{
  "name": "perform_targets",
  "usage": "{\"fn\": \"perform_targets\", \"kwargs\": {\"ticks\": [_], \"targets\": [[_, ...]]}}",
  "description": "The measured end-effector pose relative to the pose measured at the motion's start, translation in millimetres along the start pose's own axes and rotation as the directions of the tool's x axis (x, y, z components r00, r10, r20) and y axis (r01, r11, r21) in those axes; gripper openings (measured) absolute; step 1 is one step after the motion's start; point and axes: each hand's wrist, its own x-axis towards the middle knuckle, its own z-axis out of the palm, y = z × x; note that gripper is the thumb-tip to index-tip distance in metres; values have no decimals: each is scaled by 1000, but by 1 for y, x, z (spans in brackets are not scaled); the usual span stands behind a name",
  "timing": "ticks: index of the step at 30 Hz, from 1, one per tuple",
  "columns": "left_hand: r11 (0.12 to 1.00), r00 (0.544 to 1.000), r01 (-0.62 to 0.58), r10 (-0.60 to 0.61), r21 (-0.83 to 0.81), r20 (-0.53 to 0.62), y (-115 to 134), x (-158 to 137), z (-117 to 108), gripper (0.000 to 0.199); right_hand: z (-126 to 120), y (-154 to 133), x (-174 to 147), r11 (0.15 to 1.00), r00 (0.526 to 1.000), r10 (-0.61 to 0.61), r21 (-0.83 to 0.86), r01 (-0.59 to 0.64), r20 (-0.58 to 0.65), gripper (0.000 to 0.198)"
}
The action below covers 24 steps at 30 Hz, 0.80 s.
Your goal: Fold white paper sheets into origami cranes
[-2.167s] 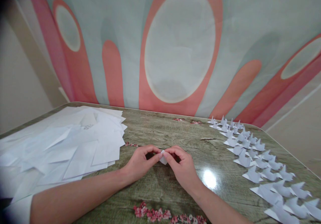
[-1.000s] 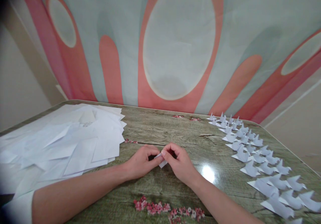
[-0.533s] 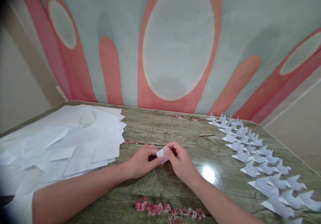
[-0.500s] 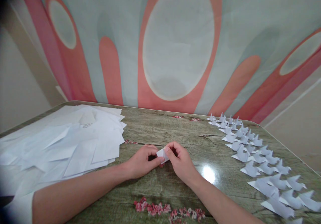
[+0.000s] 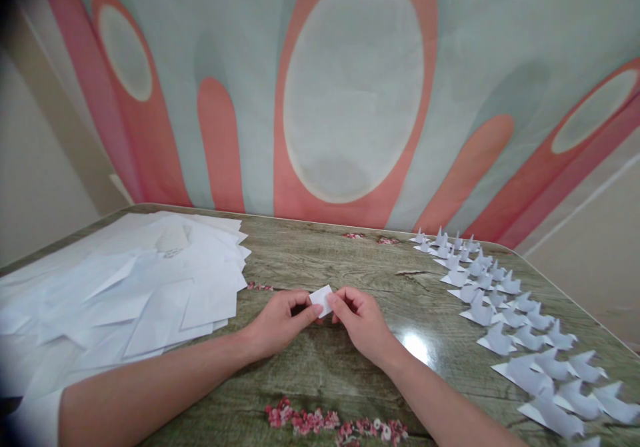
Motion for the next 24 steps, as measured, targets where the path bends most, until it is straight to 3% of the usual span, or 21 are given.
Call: {"fn": "perform_targets", "kwargs": {"ticks": [9, 15, 24], "targets": [[992, 999, -10, 5, -123, -42, -1, 1, -1, 31, 0, -1, 0, 999, 1000, -4, -43, 5, 10, 37], [977, 999, 40, -46, -207, -22, -1, 1, -1, 36, -8, -2, 2, 1000, 994, -19, 6, 18, 110, 32], [986, 999, 13, -19, -168, -31, 0, 2, -1, 34, -8, 0, 2, 989, 992, -74, -121, 87, 107, 30]]}}
